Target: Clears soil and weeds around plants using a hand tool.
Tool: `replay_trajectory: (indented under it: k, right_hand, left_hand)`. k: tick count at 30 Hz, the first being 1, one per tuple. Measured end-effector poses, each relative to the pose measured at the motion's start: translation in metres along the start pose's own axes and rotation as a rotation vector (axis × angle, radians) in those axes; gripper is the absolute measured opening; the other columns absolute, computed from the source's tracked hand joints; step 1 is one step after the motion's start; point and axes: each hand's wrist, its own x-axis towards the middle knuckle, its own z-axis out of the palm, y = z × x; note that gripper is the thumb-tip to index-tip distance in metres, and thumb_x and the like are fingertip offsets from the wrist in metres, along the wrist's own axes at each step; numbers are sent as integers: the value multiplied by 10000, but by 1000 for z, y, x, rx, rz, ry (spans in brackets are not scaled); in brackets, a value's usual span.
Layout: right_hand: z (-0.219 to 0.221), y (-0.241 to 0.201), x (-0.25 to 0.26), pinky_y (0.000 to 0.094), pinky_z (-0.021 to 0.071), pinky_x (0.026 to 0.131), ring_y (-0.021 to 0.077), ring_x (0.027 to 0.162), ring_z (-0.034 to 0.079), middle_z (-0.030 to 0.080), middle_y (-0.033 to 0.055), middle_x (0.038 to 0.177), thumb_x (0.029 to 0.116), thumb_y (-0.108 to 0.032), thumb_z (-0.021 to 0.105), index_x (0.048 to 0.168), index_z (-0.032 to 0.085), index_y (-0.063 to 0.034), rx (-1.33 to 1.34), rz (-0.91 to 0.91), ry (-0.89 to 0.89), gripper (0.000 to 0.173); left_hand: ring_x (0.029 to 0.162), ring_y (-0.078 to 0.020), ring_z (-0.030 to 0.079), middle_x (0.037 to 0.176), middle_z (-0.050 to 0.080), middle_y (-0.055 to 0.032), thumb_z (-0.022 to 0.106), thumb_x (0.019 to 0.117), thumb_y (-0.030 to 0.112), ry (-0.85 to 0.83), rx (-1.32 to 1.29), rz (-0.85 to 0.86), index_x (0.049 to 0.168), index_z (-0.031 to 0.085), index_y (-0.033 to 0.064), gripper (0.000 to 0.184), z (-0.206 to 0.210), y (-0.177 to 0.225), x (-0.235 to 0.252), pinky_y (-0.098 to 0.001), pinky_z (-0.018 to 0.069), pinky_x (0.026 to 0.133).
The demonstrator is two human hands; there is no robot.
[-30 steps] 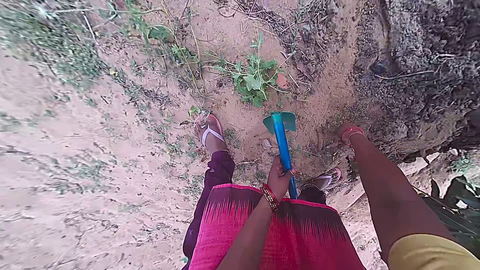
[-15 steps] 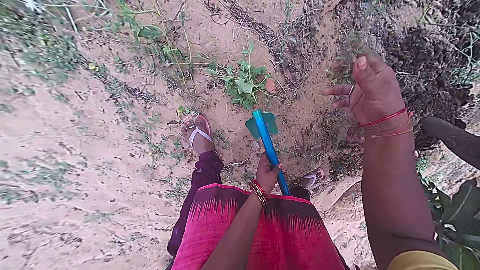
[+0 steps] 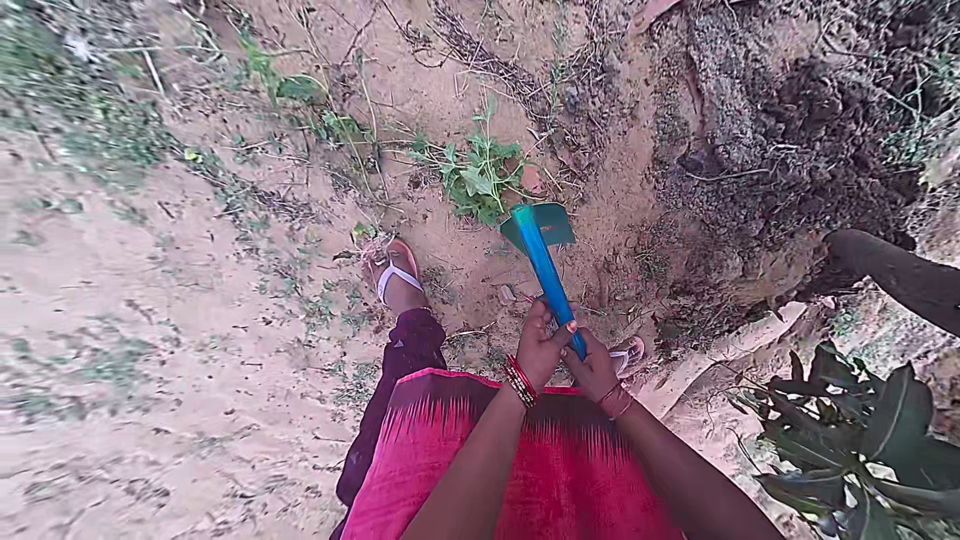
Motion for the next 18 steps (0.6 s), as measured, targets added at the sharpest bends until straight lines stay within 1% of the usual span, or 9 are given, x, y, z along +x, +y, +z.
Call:
replay_trajectory:
  k: [2, 3, 5, 9, 11, 12, 14, 16, 18]
  right_hand:
    - [-5, -1, -2, 236, 447, 561, 19, 562, 492, 560, 8, 684, 982, -243, 596, 1078, 610, 122, -46, -55, 240, 377]
    - [-17, -6, -1, 221, 454, 556, 5, 550, 497, 547, -11, 661, 994, -245, 578, 1045, 609, 121, -64, -83, 337, 370]
    - [-53, -19, 5, 169, 498, 553, -42, 538, 529, 532, -87, 633, 1015, -232, 522, 974, 598, 84, -47, -181, 517, 328]
    - [-115, -38, 12, 138, 510, 528, -70, 519, 548, 540, -218, 623, 1081, -203, 405, 961, 485, -145, 121, -442, 778, 156]
    - [-121, -15, 26, 152, 502, 495, -49, 478, 532, 521, -206, 580, 1068, -165, 362, 963, 462, -152, 199, -452, 869, 145]
    - [-115, 8, 33, 151, 494, 492, -46, 464, 516, 489, -191, 562, 1060, -144, 340, 954, 452, -126, 226, -365, 888, 155]
    - [-89, 63, 41, 179, 467, 470, 5, 429, 463, 427, -102, 540, 1109, -164, 330, 933, 477, -33, 317, 44, 819, 264]
    - [-76, 96, 50, 224, 431, 422, 64, 401, 417, 399, -44, 538, 1152, -334, 316, 925, 465, -51, 470, 480, 700, 393]
    - [-77, 85, 62, 233, 425, 395, 72, 387, 411, 394, -39, 543, 1143, -406, 323, 941, 453, -74, 531, 608, 679, 409]
  left_hand:
    - [1409, -198, 452, 1523, 448, -253, 574, 965, 35, -107, 127, 47, 1499, 321, -127, 613, 3, -3, -1, -318, 375, 1148]
    - [1496, -244, 347, 1606, 329, -275, 574, 980, 80, -146, 170, 39, 1548, 251, -116, 683, 4, -5, -2, -349, 317, 1198]
    - [1553, -263, 240, 1670, 176, -270, 541, 1013, 106, -165, 187, -5, 1598, 128, -80, 740, 4, -8, -3, -347, 286, 1222]
    - [1533, -264, 287, 1648, 232, -282, 511, 1025, 107, -154, 185, -40, 1594, 137, -87, 708, 0, -18, -5, -341, 289, 1218]
    - [1515, -260, 325, 1636, 262, -287, 498, 1032, 126, -149, 188, -77, 1592, 133, -93, 704, -3, -25, -5, -334, 309, 1205]
    - [1494, -247, 358, 1626, 281, -284, 493, 1035, 130, -145, 186, -96, 1591, 130, -91, 700, -3, -27, -4, -320, 339, 1180]
    - [1462, -256, 403, 1606, 314, -290, 483, 1032, 104, -131, 169, -124, 1586, 148, -93, 677, -2, -27, -5, -324, 359, 1163]
    - [1447, -268, 422, 1602, 323, -289, 479, 1034, 86, -135, 162, -142, 1586, 156, -89, 663, 1, -25, -7, -336, 371, 1155]
    - [1433, -265, 433, 1597, 329, -285, 474, 1031, 84, -142, 169, -134, 1590, 151, -81, 666, 0, -21, -3, -336, 381, 1144]
